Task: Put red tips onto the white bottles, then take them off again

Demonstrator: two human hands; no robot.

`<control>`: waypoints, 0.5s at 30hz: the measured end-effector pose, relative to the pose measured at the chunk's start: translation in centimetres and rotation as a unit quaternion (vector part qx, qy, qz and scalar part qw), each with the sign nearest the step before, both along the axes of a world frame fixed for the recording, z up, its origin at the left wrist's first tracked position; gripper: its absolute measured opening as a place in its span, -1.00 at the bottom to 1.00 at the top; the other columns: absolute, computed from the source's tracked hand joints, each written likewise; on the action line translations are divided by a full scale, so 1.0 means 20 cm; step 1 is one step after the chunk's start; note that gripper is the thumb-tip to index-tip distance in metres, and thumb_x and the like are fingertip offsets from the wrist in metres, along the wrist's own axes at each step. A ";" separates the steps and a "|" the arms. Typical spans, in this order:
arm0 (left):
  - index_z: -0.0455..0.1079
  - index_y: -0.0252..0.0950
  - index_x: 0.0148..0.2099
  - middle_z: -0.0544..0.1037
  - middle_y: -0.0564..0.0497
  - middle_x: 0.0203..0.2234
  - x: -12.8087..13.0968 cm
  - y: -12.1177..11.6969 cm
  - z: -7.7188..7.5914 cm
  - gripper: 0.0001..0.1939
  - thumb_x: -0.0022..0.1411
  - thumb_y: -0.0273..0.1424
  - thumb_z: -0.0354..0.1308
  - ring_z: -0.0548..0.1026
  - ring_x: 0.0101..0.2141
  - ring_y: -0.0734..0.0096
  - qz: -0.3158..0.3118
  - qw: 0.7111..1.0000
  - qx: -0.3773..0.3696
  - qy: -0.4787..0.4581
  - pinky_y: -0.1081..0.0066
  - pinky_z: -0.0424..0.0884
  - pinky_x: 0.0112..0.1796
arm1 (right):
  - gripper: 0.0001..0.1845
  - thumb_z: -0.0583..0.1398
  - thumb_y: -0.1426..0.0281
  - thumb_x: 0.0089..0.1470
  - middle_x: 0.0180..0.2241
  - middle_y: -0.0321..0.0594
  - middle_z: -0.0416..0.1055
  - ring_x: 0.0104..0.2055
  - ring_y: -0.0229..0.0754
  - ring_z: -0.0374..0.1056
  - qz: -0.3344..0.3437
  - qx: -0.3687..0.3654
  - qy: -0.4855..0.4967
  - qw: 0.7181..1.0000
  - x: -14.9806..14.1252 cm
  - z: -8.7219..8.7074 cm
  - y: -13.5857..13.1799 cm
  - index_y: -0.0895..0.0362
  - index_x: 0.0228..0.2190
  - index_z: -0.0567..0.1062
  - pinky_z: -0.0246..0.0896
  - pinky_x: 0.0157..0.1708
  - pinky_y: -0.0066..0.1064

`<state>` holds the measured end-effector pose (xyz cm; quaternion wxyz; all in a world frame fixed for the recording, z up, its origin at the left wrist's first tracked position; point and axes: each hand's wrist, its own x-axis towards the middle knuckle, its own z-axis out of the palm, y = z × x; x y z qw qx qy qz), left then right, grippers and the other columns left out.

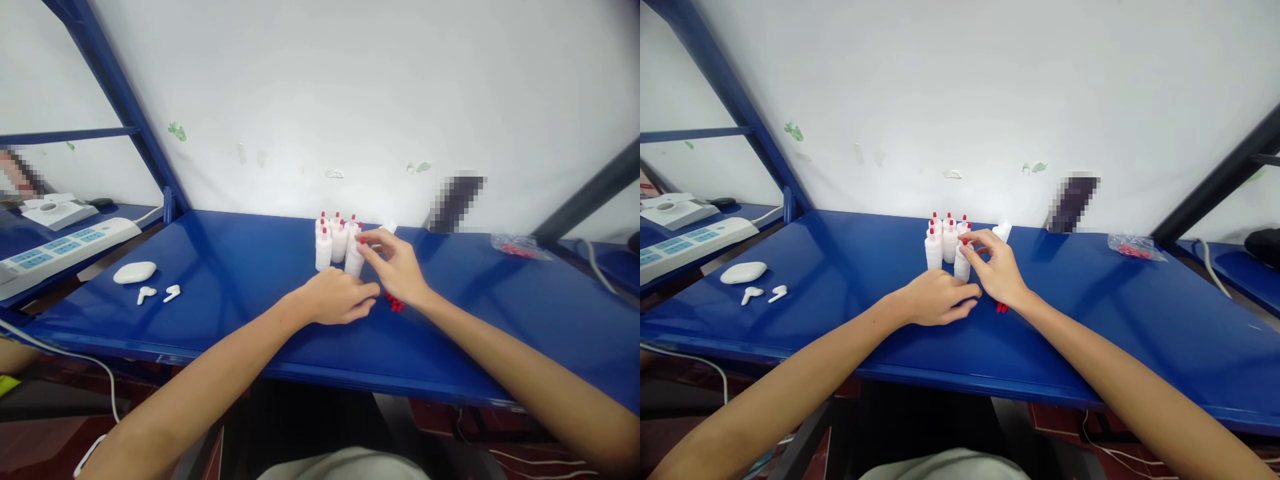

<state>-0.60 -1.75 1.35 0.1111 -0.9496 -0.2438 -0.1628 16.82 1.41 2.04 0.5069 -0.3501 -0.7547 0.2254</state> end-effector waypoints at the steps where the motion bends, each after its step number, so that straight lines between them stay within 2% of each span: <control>1: 0.38 -0.25 -0.14 0.55 0.04 -0.47 0.02 -0.01 -0.01 -0.80 0.37 -0.31 -0.04 0.46 -0.54 0.40 -0.005 1.000 -0.021 0.018 0.44 0.28 -0.49 | -0.78 0.20 0.27 0.17 -0.13 -0.16 0.50 -0.12 -0.10 0.42 0.001 0.005 0.002 1.000 0.00 0.00 0.00 0.07 -0.17 0.53 0.38 -0.14 -0.22; 3: 0.38 -0.24 -0.12 0.55 0.04 -0.44 0.04 -0.02 -0.03 -0.81 0.37 -0.32 -0.03 0.48 -0.50 0.37 -0.011 0.998 -0.052 0.014 0.42 0.30 -0.47 | -0.77 0.19 0.28 0.17 -0.10 -0.17 0.49 -0.10 -0.11 0.42 0.005 0.008 0.004 1.000 -0.01 0.00 0.00 0.06 -0.15 0.53 0.38 -0.12 -0.23; 6: 0.40 -0.26 -0.17 0.55 0.03 -0.38 0.06 -0.02 -0.05 -0.84 0.36 -0.36 0.00 0.51 -0.36 0.37 -0.028 0.990 -0.112 -0.074 0.38 0.38 -0.30 | -0.71 0.20 0.29 0.17 -0.05 -0.15 0.48 -0.09 -0.11 0.43 0.003 -0.004 0.010 1.000 -0.01 -0.01 0.01 0.06 -0.06 0.49 0.37 -0.07 -0.20; 8: 0.42 -0.27 -0.20 0.55 0.04 -0.33 0.08 -0.02 -0.05 -0.81 0.38 -0.38 -0.02 0.50 -0.30 0.41 -0.033 0.972 -0.175 -0.151 0.40 0.39 -0.19 | -0.67 0.22 0.29 0.15 -0.06 -0.14 0.48 -0.10 -0.11 0.44 -0.002 -0.015 0.019 1.000 -0.01 -0.01 0.01 0.07 -0.04 0.47 0.37 -0.06 -0.19; 10: 0.44 -0.27 -0.20 0.55 0.04 -0.28 0.10 -0.02 -0.05 -0.78 0.39 -0.39 -0.03 0.49 -0.24 0.44 -0.041 0.954 -0.227 -0.194 0.42 0.40 -0.14 | -0.71 0.23 0.27 0.15 -0.12 -0.15 0.50 -0.14 -0.11 0.46 0.001 -0.028 0.026 0.999 -0.01 -0.02 0.01 0.08 -0.09 0.48 0.39 -0.09 -0.20; 12: 0.47 -0.26 -0.18 0.55 0.03 -0.21 0.10 -0.02 -0.05 -0.79 0.38 -0.40 -0.01 0.49 -0.18 0.40 -0.049 0.947 -0.252 -0.194 0.41 0.39 -0.10 | -0.74 0.23 0.25 0.14 -0.14 -0.16 0.51 -0.17 -0.11 0.48 0.005 -0.037 0.023 0.999 -0.01 -0.04 0.01 0.09 -0.14 0.48 0.41 -0.12 -0.20; 15: 0.49 -0.26 -0.15 0.54 -0.02 -0.16 0.10 -0.02 -0.04 -0.77 0.38 -0.39 -0.01 0.48 -0.13 0.35 -0.044 0.949 -0.266 -0.166 0.35 0.39 -0.03 | -0.70 0.24 0.24 0.14 -0.09 -0.16 0.51 -0.14 -0.08 0.49 0.001 -0.028 0.009 1.000 -0.01 -0.05 0.00 0.06 -0.10 0.47 0.41 -0.09 -0.18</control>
